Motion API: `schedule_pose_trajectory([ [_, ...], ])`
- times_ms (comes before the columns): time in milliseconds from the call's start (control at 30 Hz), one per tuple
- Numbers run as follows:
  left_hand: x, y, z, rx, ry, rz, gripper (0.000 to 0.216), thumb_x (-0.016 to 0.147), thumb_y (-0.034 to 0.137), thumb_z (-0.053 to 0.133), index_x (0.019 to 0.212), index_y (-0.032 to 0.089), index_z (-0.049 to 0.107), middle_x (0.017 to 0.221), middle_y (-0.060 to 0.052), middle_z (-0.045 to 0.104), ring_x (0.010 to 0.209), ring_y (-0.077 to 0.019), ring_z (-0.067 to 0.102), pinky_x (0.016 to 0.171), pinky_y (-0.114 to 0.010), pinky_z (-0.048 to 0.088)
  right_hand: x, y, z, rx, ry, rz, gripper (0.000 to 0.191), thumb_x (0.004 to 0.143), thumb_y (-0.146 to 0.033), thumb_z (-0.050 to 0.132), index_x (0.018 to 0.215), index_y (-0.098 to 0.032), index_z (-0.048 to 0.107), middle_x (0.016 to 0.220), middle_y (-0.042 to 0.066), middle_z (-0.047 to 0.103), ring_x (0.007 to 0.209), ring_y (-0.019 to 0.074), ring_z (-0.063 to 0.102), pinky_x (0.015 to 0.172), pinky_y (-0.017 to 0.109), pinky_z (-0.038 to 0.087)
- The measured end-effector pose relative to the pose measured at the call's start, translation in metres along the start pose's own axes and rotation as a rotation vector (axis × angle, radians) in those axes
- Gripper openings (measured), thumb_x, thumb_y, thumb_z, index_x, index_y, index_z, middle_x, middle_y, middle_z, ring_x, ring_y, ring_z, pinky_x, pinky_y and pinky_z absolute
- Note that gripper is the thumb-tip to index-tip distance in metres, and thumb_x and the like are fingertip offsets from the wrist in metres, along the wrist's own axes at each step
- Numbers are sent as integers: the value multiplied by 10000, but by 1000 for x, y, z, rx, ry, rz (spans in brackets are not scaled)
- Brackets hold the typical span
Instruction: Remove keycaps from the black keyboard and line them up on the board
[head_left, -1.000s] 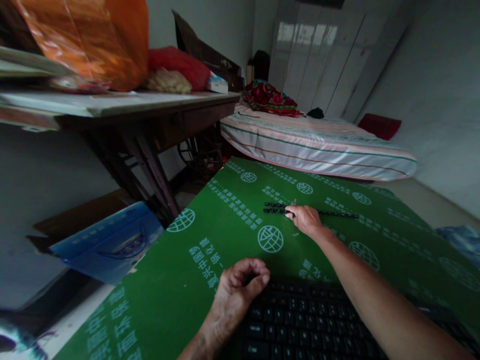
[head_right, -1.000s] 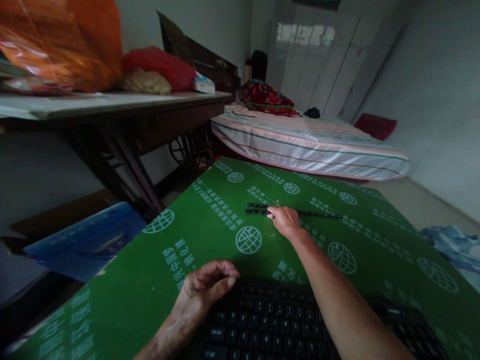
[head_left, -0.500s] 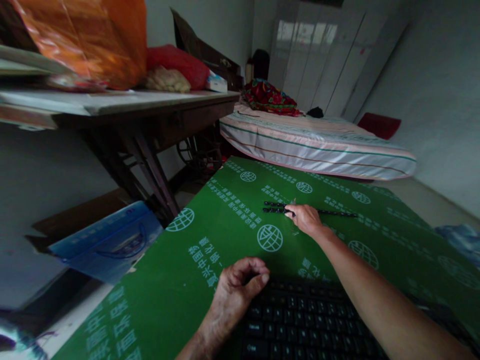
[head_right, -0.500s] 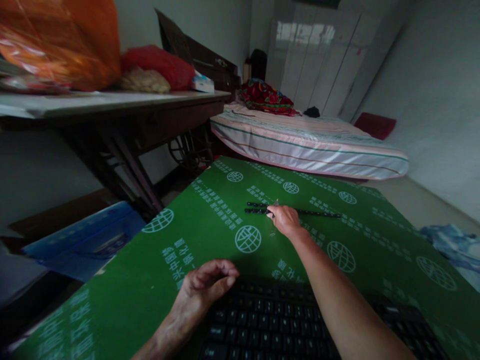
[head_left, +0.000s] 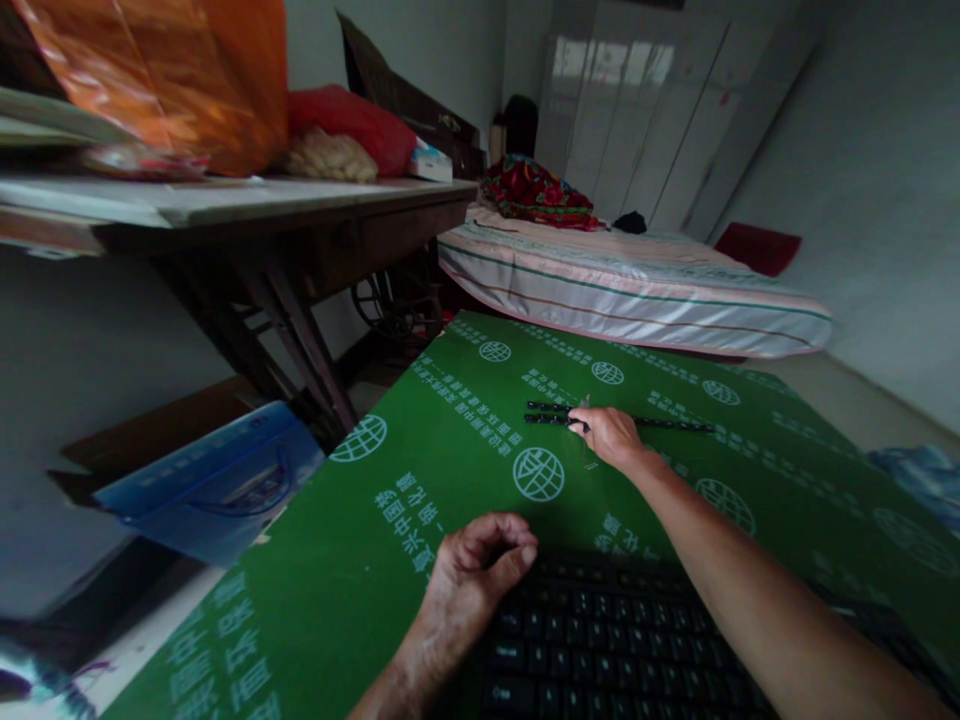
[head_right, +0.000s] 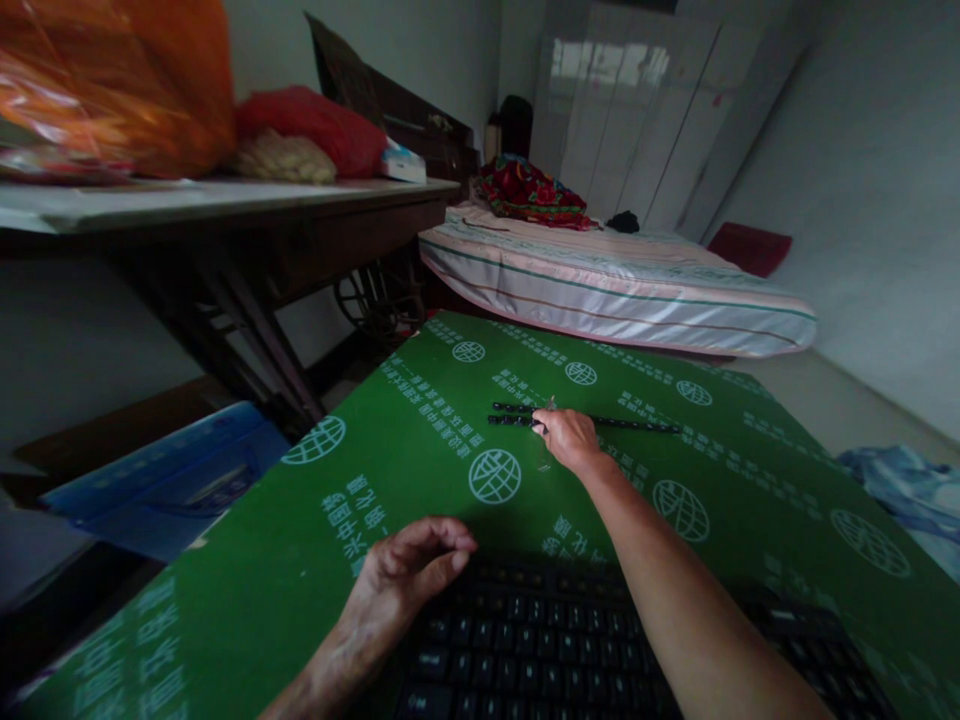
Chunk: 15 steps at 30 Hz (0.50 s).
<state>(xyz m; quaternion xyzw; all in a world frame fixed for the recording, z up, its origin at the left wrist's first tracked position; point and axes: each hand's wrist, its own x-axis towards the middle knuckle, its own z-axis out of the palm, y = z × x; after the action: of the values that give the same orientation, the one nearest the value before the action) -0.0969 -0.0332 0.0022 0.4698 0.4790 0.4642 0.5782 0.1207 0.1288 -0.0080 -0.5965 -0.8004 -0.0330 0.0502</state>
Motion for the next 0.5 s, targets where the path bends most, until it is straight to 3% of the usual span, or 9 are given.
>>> schedule_pose_trajectory([
  [500,0,-2,0,0,-21,-25,169,670,282,707,766,156,649,751,-5,649,696,-118,550,645,-209,426,0,2,1,39,12,9,288,851,-371,504,1105,-306,625,905,41,717,811,195,655,649,261,437],
])
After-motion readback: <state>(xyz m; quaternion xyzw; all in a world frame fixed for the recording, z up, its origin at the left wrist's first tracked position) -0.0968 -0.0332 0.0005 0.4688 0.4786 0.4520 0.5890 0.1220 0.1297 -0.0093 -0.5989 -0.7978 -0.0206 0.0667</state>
